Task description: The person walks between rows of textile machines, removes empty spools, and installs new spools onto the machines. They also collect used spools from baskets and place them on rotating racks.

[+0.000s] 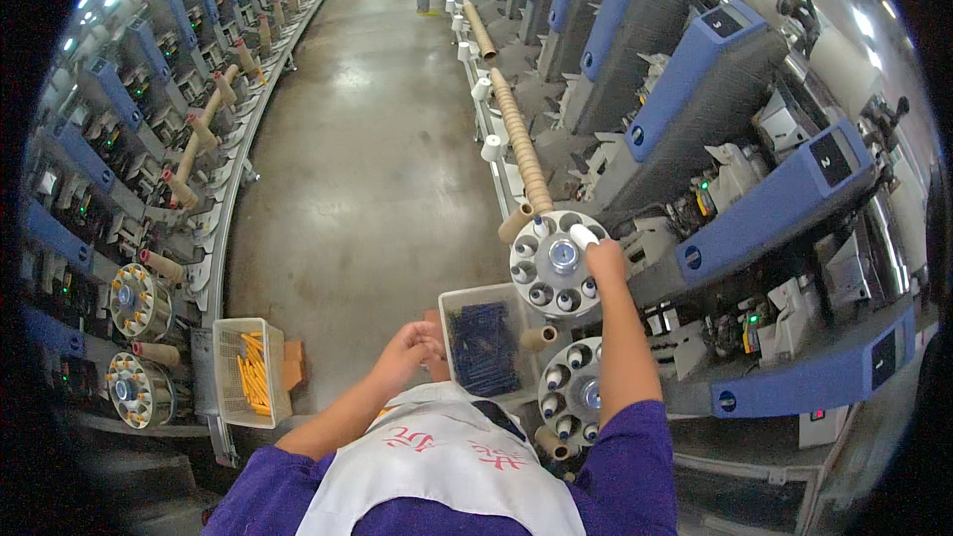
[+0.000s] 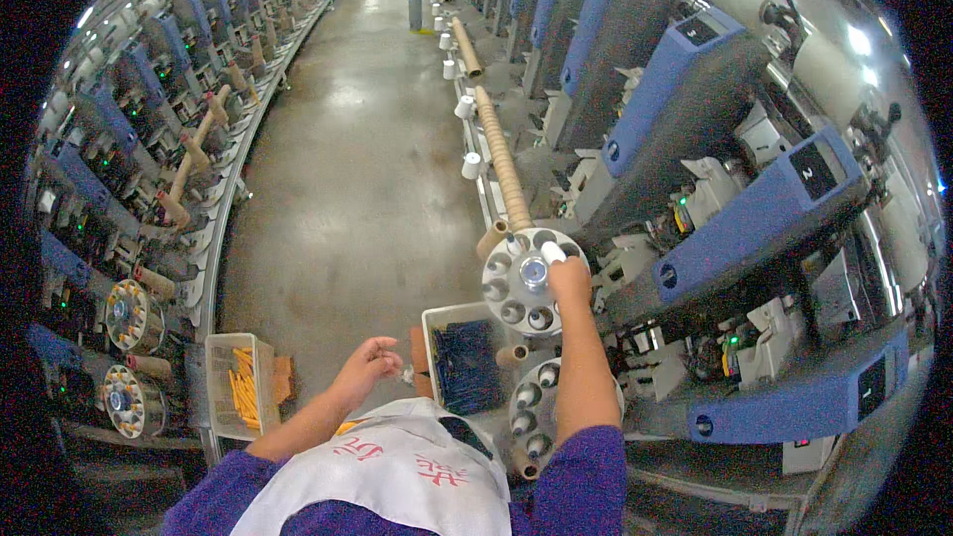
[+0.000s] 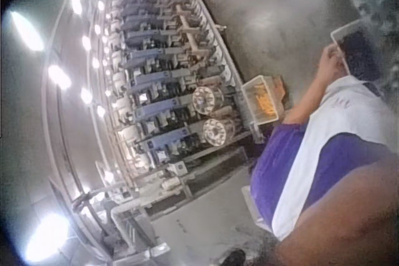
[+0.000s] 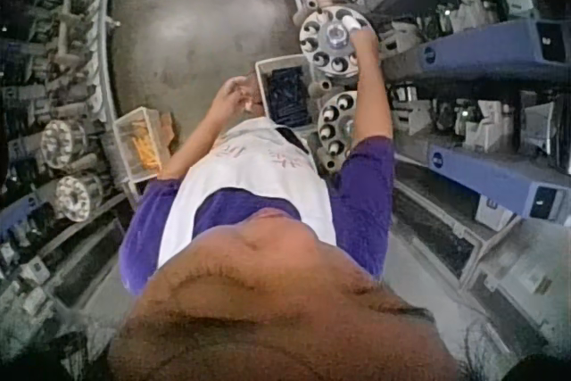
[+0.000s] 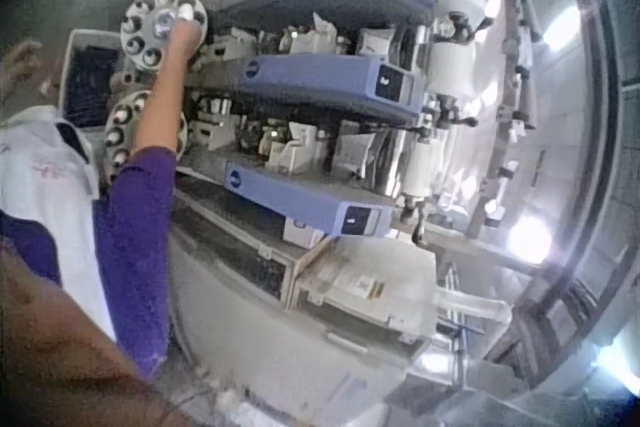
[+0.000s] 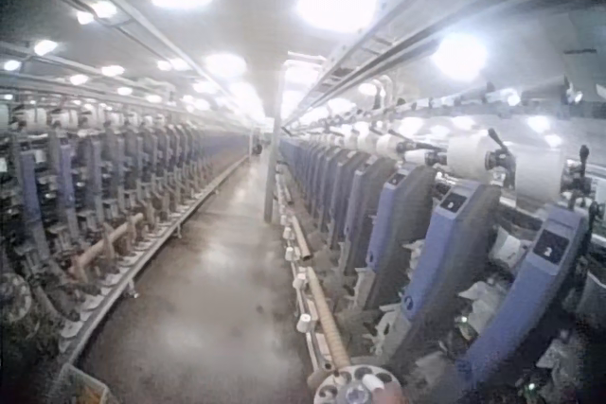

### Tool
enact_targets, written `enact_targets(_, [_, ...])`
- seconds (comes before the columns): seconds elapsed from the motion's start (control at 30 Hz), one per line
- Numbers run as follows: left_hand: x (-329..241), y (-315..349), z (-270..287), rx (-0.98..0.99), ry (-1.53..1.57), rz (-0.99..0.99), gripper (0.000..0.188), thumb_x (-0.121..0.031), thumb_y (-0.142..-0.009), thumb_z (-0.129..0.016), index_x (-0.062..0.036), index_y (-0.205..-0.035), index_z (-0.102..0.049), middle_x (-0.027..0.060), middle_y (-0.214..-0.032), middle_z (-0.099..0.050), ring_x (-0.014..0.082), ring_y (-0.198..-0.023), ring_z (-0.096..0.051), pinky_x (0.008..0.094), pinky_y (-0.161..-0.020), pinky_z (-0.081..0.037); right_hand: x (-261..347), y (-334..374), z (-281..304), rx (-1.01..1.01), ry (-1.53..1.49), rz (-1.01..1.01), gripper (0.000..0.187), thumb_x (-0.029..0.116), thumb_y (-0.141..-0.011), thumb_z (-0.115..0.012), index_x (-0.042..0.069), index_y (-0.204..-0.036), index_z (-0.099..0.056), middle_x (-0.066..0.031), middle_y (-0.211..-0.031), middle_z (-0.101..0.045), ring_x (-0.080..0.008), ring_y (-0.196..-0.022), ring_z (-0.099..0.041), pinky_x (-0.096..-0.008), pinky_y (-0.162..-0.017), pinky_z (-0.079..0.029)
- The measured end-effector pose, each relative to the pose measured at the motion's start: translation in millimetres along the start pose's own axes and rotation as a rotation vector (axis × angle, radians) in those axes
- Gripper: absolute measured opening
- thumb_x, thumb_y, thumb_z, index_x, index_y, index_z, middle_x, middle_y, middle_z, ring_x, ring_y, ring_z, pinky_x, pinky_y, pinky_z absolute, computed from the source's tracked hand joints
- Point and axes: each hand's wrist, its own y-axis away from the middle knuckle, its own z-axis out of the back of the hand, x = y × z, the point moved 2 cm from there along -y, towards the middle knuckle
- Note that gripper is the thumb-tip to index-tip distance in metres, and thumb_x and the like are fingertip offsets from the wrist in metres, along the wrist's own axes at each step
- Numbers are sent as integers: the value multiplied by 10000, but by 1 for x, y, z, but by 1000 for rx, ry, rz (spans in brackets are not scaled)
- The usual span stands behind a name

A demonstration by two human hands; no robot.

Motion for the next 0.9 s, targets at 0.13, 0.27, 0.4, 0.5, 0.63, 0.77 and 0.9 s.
enact_targets(0.13, [-2, 15, 8, -58, 48, -22, 341, -57, -859, -486, -26, -1194, -431, 94, -945, -586, 167, -848, -565, 290, -790, -452, 31, -30, -5, -45, 47, -12, 299, 192, -729, -527, -51, -854, -650, -272, -884, -624, -425, -871, -597, -458, -772, -473])
enact_targets(0.27, [7, 26, 19, -105, 71, -27, 360, -39, -846, -493, -19, -1199, -425, 96, -934, -600, 156, -832, -567, 280, -753, -449, 35, -54, -19, -38, 162, -63, 290, 193, -707, -601, -8, -908, -655, -233, -974, -629, -357, -922, -615, -417, -788, -493])
enact_targets(0.4, [22, 35, 32, -151, 101, 5, 366, -31, -842, -503, -9, -1199, -424, 103, -951, -594, 165, -860, -576, 299, -777, -476, 16, -76, -45, -59, 314, 162, 248, 156, -729, -622, -32, -890, -637, -252, -966, -618, -398, -929, -598, -450, -780, -484])
enact_targets(0.5, [27, 39, 43, -171, 107, -30, 392, -37, -840, -519, -31, -1217, -415, 102, -945, -589, 178, -850, -577, 310, -777, -477, 5, -70, -60, -309, 203, 289, 348, 273, -798, -629, 0, -1007, -576, -194, -917, -608, -371, -832, -595, -460, -725, -466])
enact_targets(0.63, [29, 39, 55, -116, 175, -69, 366, -81, -863, -506, -21, -1214, -422, 98, -932, -587, 168, -839, -572, 299, -745, -481, -15, -38, -95, 26, 688, 271, 252, 151, -880, -489, -4, -1011, -639, -166, -1263, -485, -304, -1167, -442, -412, -984, -352])
enact_targets(0.77, [30, 34, 70, -83, 131, -110, 349, -82, -861, -489, -17, -1199, -433, 107, -908, -588, 164, -804, -569, 291, -715, -485, -20, 8, -103, -205, 576, 345, 449, 108, -840, -561, 15, -1268, -466, -176, -1351, -396, -292, -1272, -353, -406, -1021, -331])
enact_targets(0.9, [37, 24, 91, -42, 91, -173, 349, -77, -854, -498, -12, -1191, -439, 108, -876, -596, 165, -757, -577, 288, -660, -492, -13, 75, -96, 192, 727, 277, 493, 223, -864, -466, 41, -1319, -412, -189, -1369, -372, -355, -1245, -354, -465, -1039, -270])
